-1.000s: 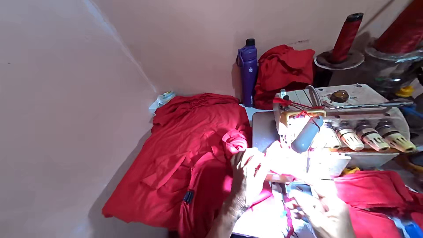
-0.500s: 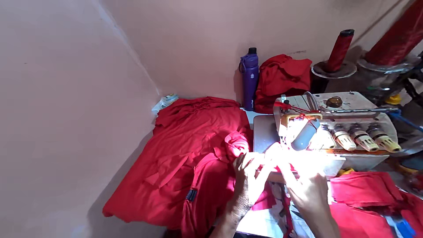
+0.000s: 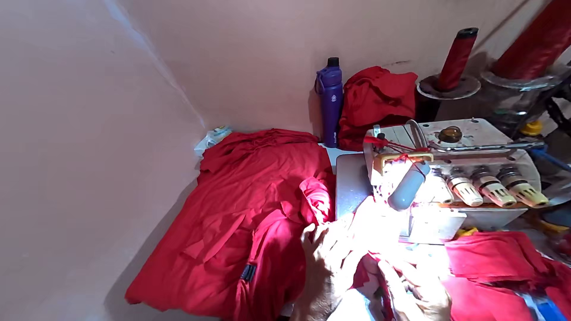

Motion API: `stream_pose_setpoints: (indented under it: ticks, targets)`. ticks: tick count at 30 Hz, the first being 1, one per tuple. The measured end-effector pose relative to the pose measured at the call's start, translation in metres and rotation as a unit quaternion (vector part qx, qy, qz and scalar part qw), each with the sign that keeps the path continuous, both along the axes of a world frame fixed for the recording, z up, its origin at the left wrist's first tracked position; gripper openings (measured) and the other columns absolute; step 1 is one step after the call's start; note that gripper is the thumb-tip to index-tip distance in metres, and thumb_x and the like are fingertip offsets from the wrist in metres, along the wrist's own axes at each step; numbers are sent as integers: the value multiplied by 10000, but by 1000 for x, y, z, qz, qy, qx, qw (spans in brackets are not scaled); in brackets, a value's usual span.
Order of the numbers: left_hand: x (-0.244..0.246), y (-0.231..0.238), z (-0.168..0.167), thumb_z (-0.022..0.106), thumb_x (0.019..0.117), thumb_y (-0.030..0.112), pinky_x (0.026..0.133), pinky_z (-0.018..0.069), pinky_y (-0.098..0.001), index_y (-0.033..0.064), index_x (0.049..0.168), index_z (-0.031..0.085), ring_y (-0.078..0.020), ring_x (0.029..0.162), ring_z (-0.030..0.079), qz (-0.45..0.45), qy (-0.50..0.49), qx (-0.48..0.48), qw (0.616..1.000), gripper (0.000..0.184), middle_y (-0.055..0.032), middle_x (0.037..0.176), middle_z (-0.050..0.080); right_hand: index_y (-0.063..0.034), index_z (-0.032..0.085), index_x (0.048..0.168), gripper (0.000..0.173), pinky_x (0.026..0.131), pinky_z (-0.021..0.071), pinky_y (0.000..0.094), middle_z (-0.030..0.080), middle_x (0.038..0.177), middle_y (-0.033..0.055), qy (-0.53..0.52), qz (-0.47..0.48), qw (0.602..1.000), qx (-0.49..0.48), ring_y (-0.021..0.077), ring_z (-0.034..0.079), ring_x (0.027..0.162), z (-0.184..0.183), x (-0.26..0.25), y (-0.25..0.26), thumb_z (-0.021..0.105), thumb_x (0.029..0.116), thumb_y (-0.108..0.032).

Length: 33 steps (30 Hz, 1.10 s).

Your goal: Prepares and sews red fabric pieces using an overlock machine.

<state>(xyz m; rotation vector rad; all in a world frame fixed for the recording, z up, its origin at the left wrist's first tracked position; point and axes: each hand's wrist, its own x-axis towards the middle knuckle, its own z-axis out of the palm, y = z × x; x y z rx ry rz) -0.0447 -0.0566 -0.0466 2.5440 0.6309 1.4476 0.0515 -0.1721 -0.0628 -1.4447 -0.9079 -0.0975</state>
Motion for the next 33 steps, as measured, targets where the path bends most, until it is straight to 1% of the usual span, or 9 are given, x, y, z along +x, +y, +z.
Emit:
stream_pose_setpoints:
  ticks: [8,12,15,18,22,26,27,29,33]
  targets:
    - [10,1,5,685,906,282,1027,395,-491,135,922,810,-174,1050,693,22,15,-21,999,193,-38,1067,775,4,774,858,170,738,479,66,675,900,123,-31,-30,999,-4,-28,613,822,4,16,15,687,898,-137]
    - [17,0,13,690,896,277,1014,417,-522,150,972,821,-190,1053,702,37,20,-28,999,198,-25,1093,775,-2,778,912,217,781,540,222,731,933,174,-70,-71,993,-59,142,696,870,15,27,26,649,888,-175]
    - [11,-4,7,705,886,283,1029,387,-527,165,901,811,-181,1054,698,32,9,-38,999,160,-23,1059,776,-35,782,921,302,746,518,238,730,940,153,-85,-59,993,-56,146,661,849,12,26,25,712,873,-325]
    - [7,-4,6,714,879,266,1047,394,-489,140,837,792,-167,997,705,32,-25,-39,998,154,-33,965,775,-35,783,913,259,739,519,226,734,881,123,-79,-53,995,-42,129,670,817,9,21,25,725,850,-279]
    - [23,7,32,684,857,187,958,444,-507,76,911,794,-213,928,704,42,-34,-31,998,165,-68,933,761,-40,790,912,211,782,545,234,748,897,103,-68,-56,995,-42,117,700,859,6,18,27,694,886,-227]
    - [49,17,55,668,921,211,813,532,-509,74,1024,781,-274,937,705,34,112,-98,988,205,-106,973,735,-61,799,888,205,827,546,282,756,920,123,-139,-84,986,-40,196,714,930,6,15,29,672,900,-222]
    - [49,18,55,677,915,203,779,525,-507,52,974,772,-278,898,702,36,123,-115,985,188,-115,935,728,-66,803,886,201,828,547,276,758,920,120,-148,-84,985,-39,192,715,932,5,15,28,671,896,-217]
    - [43,22,43,696,861,147,698,522,-471,44,857,759,-231,776,707,43,55,-96,993,121,-87,822,727,-62,804,888,185,863,543,250,758,941,123,-137,-71,988,-25,173,711,959,2,18,27,684,876,-202]
    - [15,13,24,661,850,162,763,512,-398,51,853,753,-153,770,692,35,-26,-124,991,144,-47,800,727,-71,807,919,178,905,526,217,747,1021,133,-114,-32,993,-17,144,689,1033,1,16,25,718,867,-216]
